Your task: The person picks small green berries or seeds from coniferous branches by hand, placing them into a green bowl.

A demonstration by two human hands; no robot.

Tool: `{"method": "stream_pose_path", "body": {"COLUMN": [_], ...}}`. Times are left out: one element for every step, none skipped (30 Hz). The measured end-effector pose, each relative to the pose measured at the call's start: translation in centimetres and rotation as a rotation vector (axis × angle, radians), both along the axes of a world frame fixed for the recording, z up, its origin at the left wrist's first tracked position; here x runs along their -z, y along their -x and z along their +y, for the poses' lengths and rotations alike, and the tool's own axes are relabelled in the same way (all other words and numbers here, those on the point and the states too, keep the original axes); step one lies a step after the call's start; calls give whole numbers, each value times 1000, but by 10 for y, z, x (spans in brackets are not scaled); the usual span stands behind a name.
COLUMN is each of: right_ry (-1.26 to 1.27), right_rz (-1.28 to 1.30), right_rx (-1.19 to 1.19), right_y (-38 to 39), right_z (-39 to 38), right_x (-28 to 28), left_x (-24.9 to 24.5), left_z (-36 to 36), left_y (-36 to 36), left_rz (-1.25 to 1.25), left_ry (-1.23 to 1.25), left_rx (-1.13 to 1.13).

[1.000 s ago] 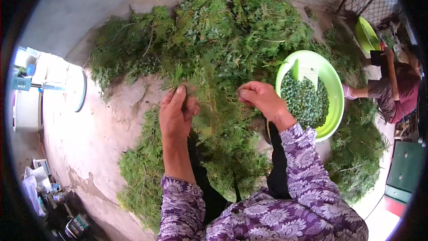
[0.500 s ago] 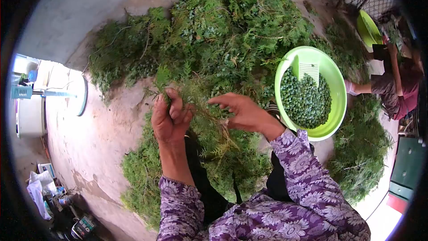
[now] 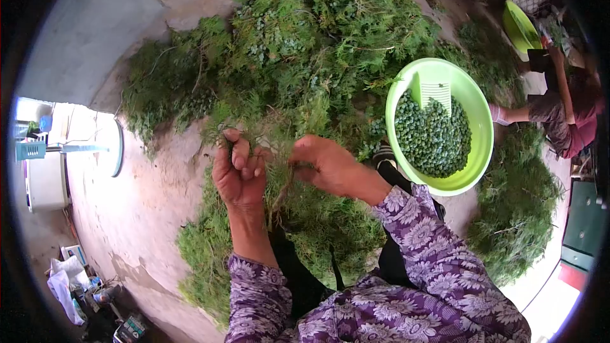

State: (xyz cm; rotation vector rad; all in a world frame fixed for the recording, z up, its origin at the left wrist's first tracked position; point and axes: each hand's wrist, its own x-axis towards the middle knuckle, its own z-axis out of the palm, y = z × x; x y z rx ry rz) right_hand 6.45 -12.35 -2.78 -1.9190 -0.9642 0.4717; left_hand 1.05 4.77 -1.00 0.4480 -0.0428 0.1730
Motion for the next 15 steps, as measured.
{"method": "stream_pose_path", "body": {"right_ry": [-88,-89,-127,-166,-167,-246,-325,-328,-433,-538,-576,-580,-648,-716,-833], "right_rz": [13,12,-21,-56,-60,134,329,326,489,652,796,792,762,731,909], "right_rx": [29,31,72,112,113,129,144,147,149,149,108,111,147,182,158], "right_y": [-2,-4,-8,-12,-15,-19,-22,-24,-26,-27,-29,-28,-25,-22,-21], "right_z": [-2,-4,-7,-10,-13,-16,-17,-19,-20,-21,-24,-28,-31,-33,-34], "right_x": [-1,-1,-2,-3,-4,-6,-8,-14,-21,-25,-24,-25,-27,-29,-26], "left_x": [-2,-9,-15,-19,-22,-24,-22,-15,-7,-2,-16,-12,-4,1,3], "left_z": [-1,-5,-9,-12,-16,-18,-18,-19,-21,-22,-28,-30,-30,-32,-35], "left_y": [-1,-4,-6,-7,-8,-8,-7,-5,-3,-3,-5,-6,-6,-7,-6], "left_rz": [-1,28,57,53,183,311,407,403,382,358,452,448,353,254,320], "left_ry": [-1,29,59,59,-145,-349,-542,-544,-766,-986,-979,-983,-1118,-1250,-1157], "left_rx": [3,-15,-33,-33,-98,-164,-166,-163,-47,73,200,202,191,178,199]}}
